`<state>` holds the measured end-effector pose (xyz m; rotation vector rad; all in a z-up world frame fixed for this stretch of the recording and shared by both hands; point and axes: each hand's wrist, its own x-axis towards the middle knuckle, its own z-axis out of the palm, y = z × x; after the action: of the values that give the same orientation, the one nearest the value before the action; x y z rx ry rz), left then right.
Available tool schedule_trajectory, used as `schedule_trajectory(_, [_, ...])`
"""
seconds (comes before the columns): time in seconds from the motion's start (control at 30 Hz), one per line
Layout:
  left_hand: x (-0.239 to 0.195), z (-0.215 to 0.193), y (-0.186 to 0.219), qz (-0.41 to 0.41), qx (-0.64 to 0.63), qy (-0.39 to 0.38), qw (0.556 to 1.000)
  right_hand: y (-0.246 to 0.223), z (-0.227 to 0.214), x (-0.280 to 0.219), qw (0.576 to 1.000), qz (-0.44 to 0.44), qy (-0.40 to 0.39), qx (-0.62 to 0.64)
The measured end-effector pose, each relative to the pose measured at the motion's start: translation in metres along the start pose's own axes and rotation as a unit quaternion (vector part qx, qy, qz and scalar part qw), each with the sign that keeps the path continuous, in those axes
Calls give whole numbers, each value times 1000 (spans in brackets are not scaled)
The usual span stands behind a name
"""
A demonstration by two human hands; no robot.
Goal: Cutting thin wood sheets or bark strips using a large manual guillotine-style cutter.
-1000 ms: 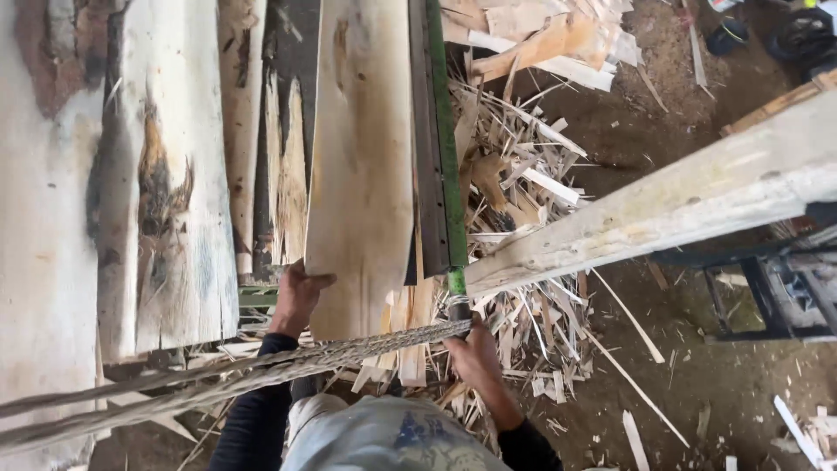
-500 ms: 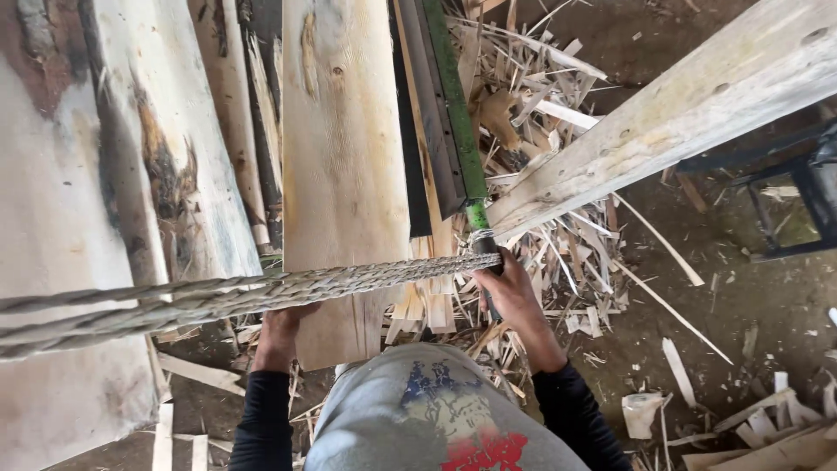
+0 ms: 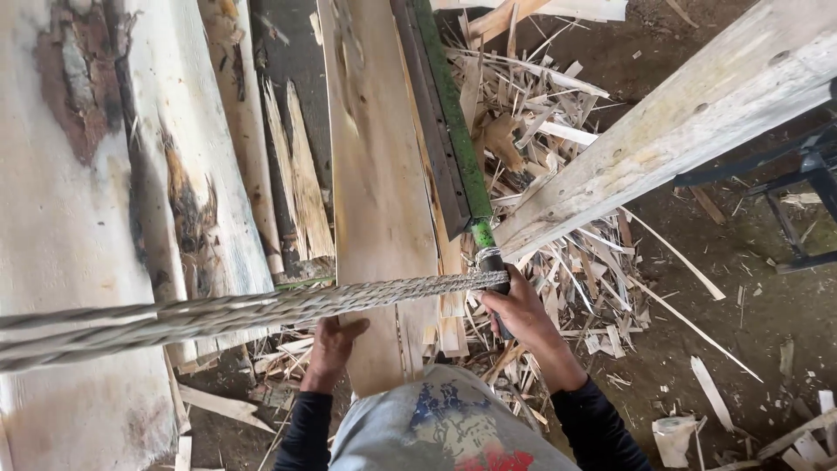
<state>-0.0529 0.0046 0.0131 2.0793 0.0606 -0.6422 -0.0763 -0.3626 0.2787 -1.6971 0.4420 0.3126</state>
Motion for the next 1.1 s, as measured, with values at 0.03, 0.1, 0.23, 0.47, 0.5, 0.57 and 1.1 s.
schedule_trajectory(0.03, [14,18,-31,112,-272,-25,955,-5,0,-2,1000,-10,-6,-17])
schedule_trajectory(0.1, [15,24,-29,216,-517,-51,826,-15,0,-6,999,-23,-9,-31])
schedule_trajectory(0.23, [-42,-7,85,94,-417,-19,904,-17,-2,-10,999,-2,-2,-37])
schedule_trajectory(0.47, [-17,21,18,72,-282,58,955,-30,0,-20,1000,1,-3,-20])
schedule_trajectory(0.5, [-20,21,21,74,-279,56,956,-11,-6,-12,1000,0,-1,-16])
schedule_trajectory(0.57, [-29,21,26,187,-252,63,947,28,-15,2,916,-274,-38,-291])
schedule_trajectory(1.1, [-4,16,13,325,241,109,908,5,9,-3,985,23,17,-168])
